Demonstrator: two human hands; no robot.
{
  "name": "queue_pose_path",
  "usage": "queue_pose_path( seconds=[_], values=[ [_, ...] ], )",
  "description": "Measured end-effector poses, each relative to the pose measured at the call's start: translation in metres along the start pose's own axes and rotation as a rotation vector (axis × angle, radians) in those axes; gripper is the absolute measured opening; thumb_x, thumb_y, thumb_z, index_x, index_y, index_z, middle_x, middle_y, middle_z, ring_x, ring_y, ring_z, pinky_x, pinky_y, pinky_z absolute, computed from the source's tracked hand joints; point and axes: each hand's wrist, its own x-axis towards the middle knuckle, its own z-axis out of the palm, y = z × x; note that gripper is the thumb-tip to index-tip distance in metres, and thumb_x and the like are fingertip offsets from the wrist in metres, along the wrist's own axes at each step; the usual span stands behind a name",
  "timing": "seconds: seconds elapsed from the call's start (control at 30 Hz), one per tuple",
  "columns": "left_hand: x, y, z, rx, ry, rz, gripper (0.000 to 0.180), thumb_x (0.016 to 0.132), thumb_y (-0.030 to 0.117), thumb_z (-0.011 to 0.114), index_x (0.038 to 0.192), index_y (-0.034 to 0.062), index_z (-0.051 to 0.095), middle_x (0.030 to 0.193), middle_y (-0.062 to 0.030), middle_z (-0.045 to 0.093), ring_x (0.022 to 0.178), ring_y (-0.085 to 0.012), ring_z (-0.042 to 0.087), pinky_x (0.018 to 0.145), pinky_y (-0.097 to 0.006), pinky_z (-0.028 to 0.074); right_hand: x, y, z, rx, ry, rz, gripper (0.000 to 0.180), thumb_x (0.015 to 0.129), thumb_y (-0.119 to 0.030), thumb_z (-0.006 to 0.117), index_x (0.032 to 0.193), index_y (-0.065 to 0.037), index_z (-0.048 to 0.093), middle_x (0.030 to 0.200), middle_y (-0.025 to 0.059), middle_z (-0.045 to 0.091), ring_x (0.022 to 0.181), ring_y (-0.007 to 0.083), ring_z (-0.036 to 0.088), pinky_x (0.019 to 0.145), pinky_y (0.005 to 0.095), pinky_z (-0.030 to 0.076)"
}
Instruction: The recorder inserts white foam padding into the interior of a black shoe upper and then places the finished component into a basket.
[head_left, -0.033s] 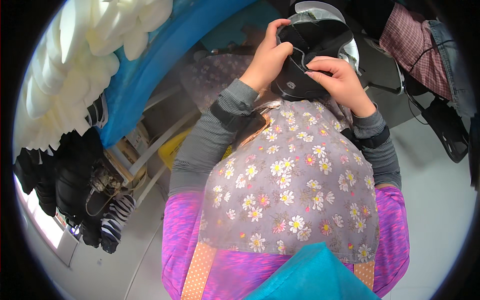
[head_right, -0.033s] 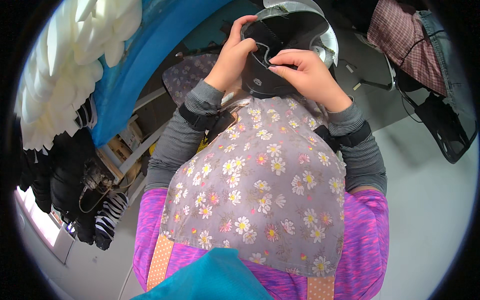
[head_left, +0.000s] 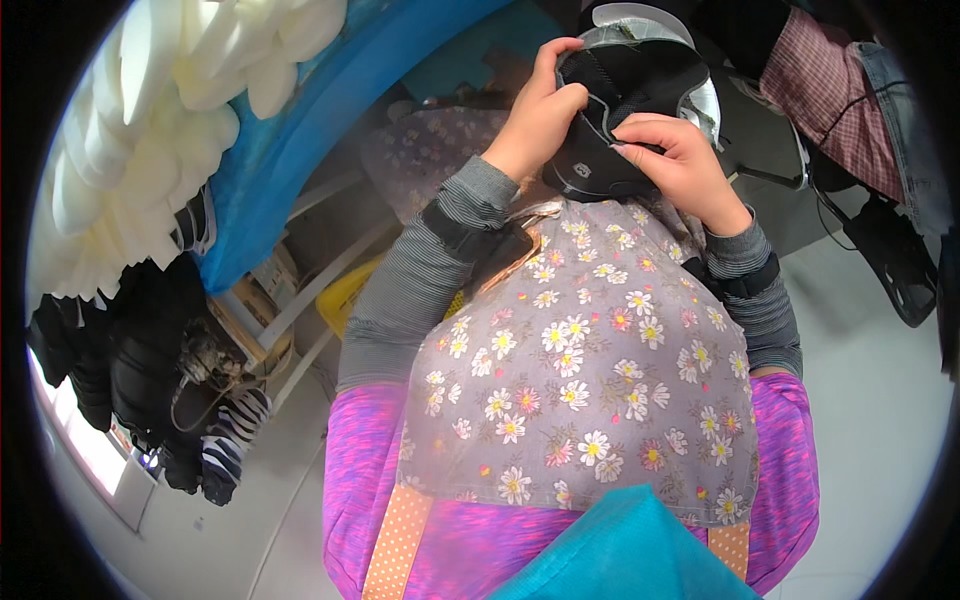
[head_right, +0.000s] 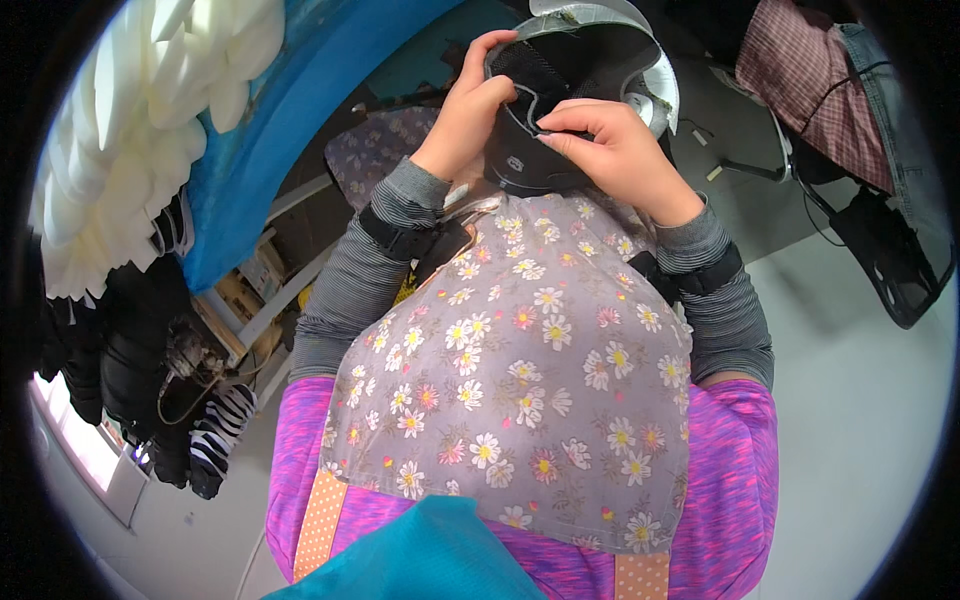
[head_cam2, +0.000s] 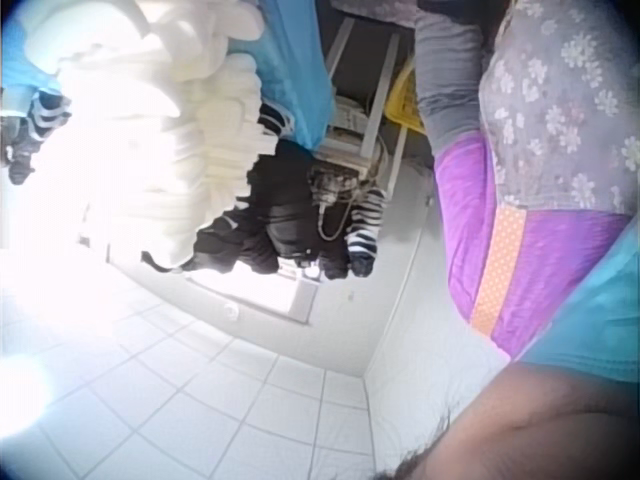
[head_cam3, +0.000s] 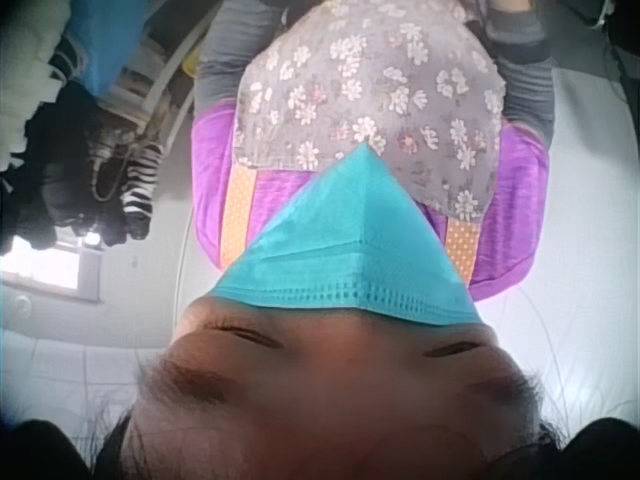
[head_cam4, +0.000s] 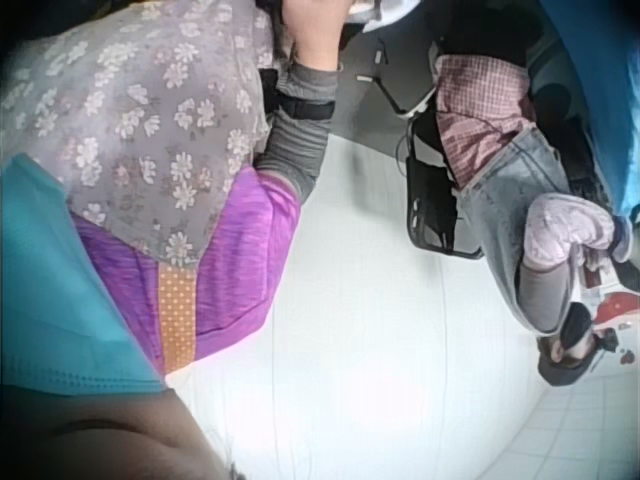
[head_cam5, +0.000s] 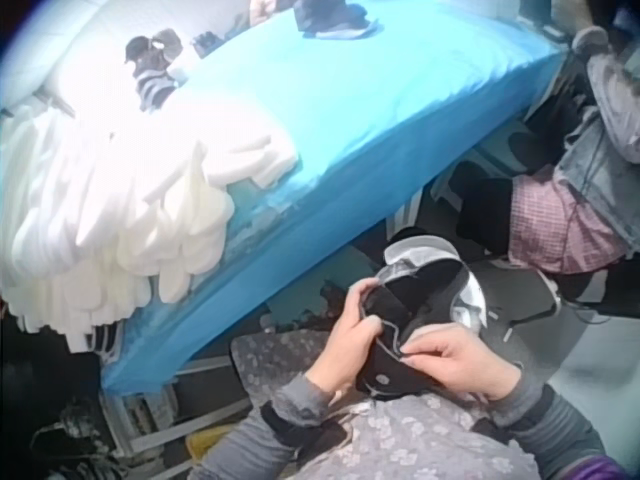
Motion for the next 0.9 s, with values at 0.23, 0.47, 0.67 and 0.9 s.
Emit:
queue_pose_path(
  seconds=[0.23, 0.47, 0.67, 0.9],
  values=[
    [0.003, -0.005, 0.007, -0.019, 0.052, 0.031, 0.053, 0.083, 0.007, 0.048, 0.135, 0.0103, 0.045, 0.088, -0.0006, 0.050, 0.076, -0.0075, 0.043, 0.069, -0.021, 0.038, -0.001, -0.007, 0.005, -0.006, 0.052, -0.051, 0.015, 0.092, -0.005, 0.063, 0.101, 0.007, 0.065, 0.090, 0.0065, 0.065, 0.081, 0.0113, 0.060, 0.073, 0.0241, 0.049],
    [0.004, -0.007, 0.004, 0.069, 0.046, 0.023, 0.053, 0.083, 0.017, 0.051, 0.134, 0.0068, 0.042, 0.081, -0.0105, 0.059, 0.072, -0.0182, 0.057, 0.068, -0.032, 0.046, -0.003, -0.005, 0.007, -0.023, 0.056, -0.071, 0.015, 0.093, -0.007, 0.062, 0.101, 0.006, 0.064, 0.091, 0.0067, 0.063, 0.081, 0.0123, 0.058, 0.072, 0.0253, 0.047],
    [0.002, 0.002, 0.008, 0.114, 0.092, 0.039, 0.051, 0.083, 0.009, 0.049, 0.134, 0.0099, 0.047, 0.079, -0.0004, 0.050, 0.070, -0.0083, 0.044, 0.064, -0.023, 0.038, -0.001, -0.005, 0.005, -0.122, 0.028, -0.185, 0.016, 0.094, -0.009, 0.061, 0.102, 0.005, 0.064, 0.091, 0.0081, 0.063, 0.080, 0.0181, 0.058, 0.073, 0.0287, 0.048],
    [0.012, -0.006, 0.008, 0.083, 0.084, 0.066, 0.049, 0.083, 0.011, 0.050, 0.132, 0.0088, 0.049, 0.079, -0.0009, 0.051, 0.070, -0.0091, 0.045, 0.064, -0.024, 0.039, -0.007, 0.002, 0.012, -0.086, 0.175, -0.090, 0.019, 0.094, -0.011, 0.062, 0.104, 0.004, 0.064, 0.094, 0.0073, 0.066, 0.085, 0.0159, 0.061, 0.077, 0.0269, 0.048]
  ],
)
